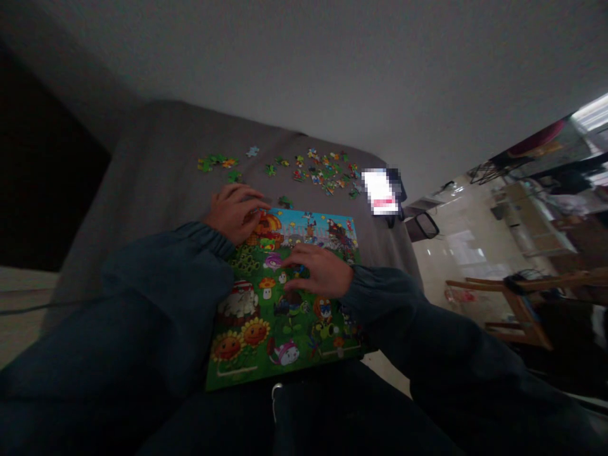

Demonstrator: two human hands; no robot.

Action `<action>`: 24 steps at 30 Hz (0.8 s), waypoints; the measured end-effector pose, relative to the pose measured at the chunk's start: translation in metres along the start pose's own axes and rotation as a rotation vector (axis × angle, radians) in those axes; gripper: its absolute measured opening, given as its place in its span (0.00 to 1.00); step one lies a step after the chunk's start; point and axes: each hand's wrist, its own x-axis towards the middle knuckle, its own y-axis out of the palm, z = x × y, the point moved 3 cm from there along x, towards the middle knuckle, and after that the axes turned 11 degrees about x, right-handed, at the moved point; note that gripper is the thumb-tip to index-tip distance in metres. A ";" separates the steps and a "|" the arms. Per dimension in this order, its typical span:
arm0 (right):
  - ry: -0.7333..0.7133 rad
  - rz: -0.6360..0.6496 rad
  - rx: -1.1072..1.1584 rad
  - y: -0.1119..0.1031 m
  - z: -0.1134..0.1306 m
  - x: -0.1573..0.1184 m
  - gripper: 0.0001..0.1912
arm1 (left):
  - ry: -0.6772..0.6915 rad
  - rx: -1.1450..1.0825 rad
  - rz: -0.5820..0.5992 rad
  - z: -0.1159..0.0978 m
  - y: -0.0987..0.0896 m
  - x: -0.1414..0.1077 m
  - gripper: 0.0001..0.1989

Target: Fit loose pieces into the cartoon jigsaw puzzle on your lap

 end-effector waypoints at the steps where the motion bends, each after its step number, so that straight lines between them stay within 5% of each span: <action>1: 0.002 0.006 -0.026 0.001 0.002 -0.002 0.23 | 0.002 0.002 0.000 0.000 0.000 0.000 0.13; 24: 0.156 -0.005 -0.044 0.015 0.011 -0.006 0.22 | 0.013 -0.025 -0.046 -0.002 -0.002 0.000 0.12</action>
